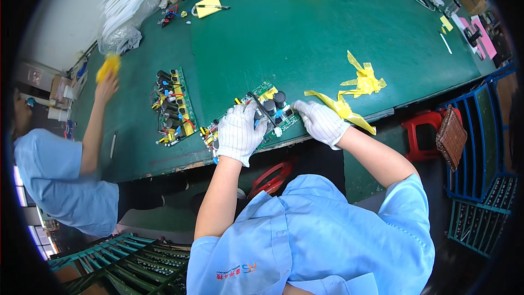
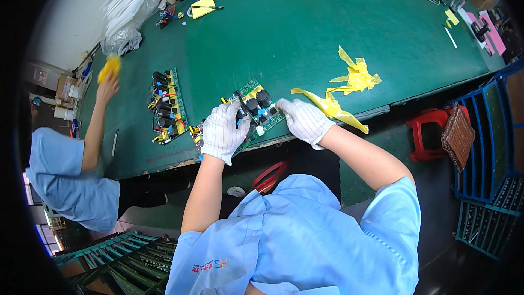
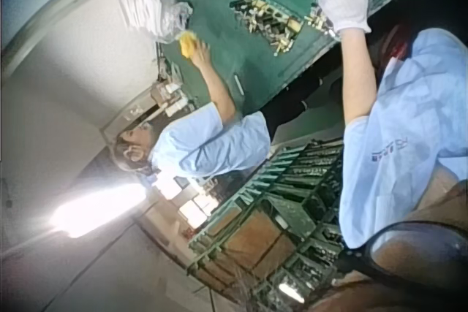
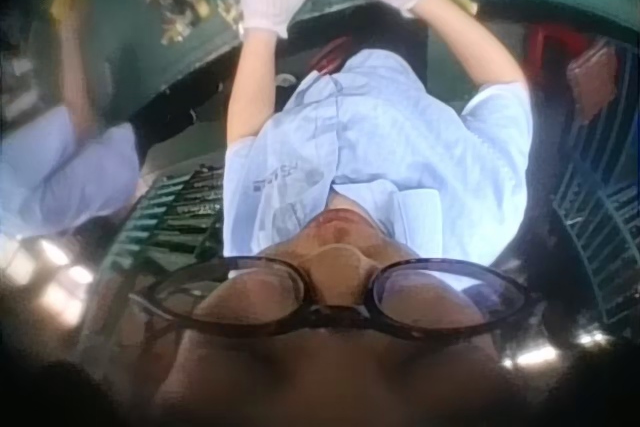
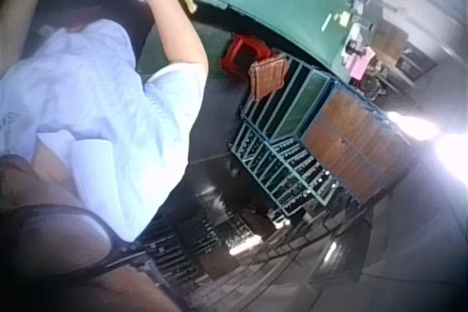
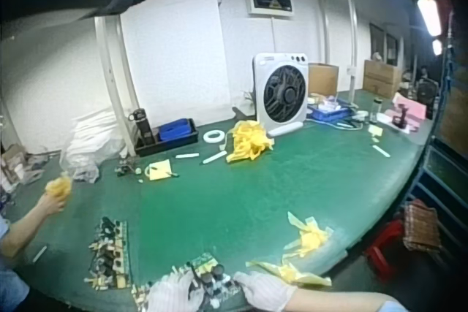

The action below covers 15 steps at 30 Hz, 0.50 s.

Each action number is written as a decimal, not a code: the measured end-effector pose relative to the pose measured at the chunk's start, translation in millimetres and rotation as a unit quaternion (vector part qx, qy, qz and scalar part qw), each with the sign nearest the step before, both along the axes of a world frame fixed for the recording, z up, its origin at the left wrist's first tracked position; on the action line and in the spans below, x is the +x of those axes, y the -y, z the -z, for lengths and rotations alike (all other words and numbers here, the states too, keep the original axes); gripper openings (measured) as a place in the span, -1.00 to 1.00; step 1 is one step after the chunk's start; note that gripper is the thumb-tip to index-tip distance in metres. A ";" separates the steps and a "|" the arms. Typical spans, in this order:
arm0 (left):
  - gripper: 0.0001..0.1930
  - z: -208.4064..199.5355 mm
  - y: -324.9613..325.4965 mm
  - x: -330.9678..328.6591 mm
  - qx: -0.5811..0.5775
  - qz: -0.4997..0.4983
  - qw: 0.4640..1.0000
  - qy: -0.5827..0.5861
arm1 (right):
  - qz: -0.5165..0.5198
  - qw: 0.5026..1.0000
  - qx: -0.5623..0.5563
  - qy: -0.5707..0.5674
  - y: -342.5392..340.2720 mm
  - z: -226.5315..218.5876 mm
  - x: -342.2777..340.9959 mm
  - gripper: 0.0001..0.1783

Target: The person assembles circuit boards by applying tape strips and components to them with a hand tool.

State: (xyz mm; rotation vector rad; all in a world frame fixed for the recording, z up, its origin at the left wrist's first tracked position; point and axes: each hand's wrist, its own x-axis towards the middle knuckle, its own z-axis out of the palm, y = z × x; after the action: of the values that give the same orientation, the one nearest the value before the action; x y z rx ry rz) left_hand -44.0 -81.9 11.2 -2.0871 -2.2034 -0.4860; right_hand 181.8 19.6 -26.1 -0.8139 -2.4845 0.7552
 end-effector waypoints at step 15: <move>-0.55 -3.6 4.5 1.8 -0.017 -0.007 1.000 0.014 | 0.348 0.921 0.154 0.076 -50.5 -69.4 135.9 -0.72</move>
State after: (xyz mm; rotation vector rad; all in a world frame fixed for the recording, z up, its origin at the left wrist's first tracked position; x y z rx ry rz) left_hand -42.2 -86.4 14.8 -2.0937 -2.2548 -0.4848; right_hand 317.7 70.1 43.3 -1.5373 -2.1044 0.0469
